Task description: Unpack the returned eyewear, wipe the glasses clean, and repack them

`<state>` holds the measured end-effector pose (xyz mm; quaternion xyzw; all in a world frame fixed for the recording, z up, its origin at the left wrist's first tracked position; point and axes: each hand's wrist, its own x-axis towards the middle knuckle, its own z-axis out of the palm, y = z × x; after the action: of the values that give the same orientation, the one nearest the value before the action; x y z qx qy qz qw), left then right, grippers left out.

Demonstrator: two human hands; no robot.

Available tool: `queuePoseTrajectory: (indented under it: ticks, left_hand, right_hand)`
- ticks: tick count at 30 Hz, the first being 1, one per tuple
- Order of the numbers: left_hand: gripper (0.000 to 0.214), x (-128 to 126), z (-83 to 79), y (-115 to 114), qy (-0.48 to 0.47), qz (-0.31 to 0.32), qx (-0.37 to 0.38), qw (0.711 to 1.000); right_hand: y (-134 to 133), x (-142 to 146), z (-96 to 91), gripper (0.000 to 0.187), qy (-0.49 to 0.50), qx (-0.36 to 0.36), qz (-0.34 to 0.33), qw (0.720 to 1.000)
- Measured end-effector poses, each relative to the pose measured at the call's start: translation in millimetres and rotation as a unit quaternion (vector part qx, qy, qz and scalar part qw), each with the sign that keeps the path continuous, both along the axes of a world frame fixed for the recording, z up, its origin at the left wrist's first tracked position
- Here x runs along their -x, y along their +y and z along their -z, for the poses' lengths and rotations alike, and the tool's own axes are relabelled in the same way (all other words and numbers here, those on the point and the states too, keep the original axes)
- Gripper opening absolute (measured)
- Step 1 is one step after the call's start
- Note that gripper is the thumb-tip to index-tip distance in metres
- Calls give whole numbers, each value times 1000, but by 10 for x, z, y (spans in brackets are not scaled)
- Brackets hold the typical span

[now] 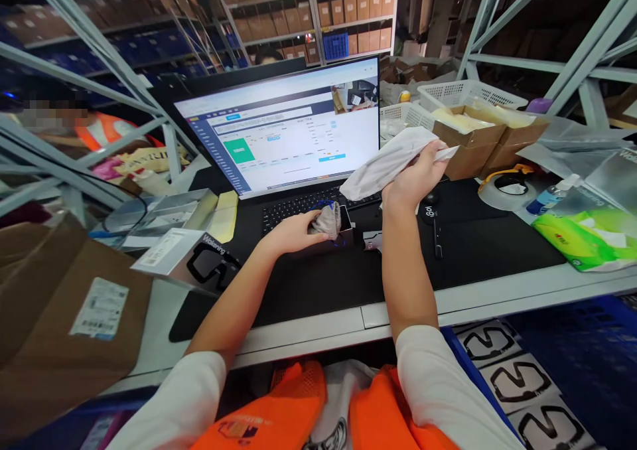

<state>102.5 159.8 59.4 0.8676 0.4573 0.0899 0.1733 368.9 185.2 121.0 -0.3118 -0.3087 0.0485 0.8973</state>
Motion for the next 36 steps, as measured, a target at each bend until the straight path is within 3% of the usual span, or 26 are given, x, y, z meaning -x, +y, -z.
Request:
queuePoseTrajectory:
  ticks: [3,7,10,15,18,22,25,28,31,33,36]
  left_hand:
    - [93,-176,-1,120,-41,26,85,995]
    - [59,-385,73,228,-108,17,121,987]
    - [50,-471,128,225,-122,4,93,988]
    - [64,-467,141,193,-151,-42,40,987]
    - [67,-481,143,219,-183,-33,38,982]
    - [44,-555,178,183,-183,-18,21,983]
    - [38,-547,184,127,-193,-45,-55,979]
    - [37,-405,129,137,-323,-72,-82,940]
    - [55,-175,36,149,-525,-84,46,846]
    - [71,-36,-14,100,-581,-21,161,798]
    - [87,81,-32,-18,-574,61,248,778]
  right_hand:
    - [-8,15,11,52,2,-20,-30,999]
    - [49,-18,50,56,-30,25,-48,998]
    - [94,1,86,62,-75,60,-53,994]
    - [78,211,93,47,-45,53,-64,996]
    - [48,352,97,47,-70,83,-77,991]
    - [-7,509,113,57,-115,99,-59,987]
    - [-67,589,111,58,-131,101,-51,985]
    - [-119,649,102,56,-140,103,-54,983]
    - [-153,774,129,55,-149,124,-80,978]
    - [-171,922,179,56,-159,152,-115,969]
    - [-190,1179,277,58,-193,196,-173,946]
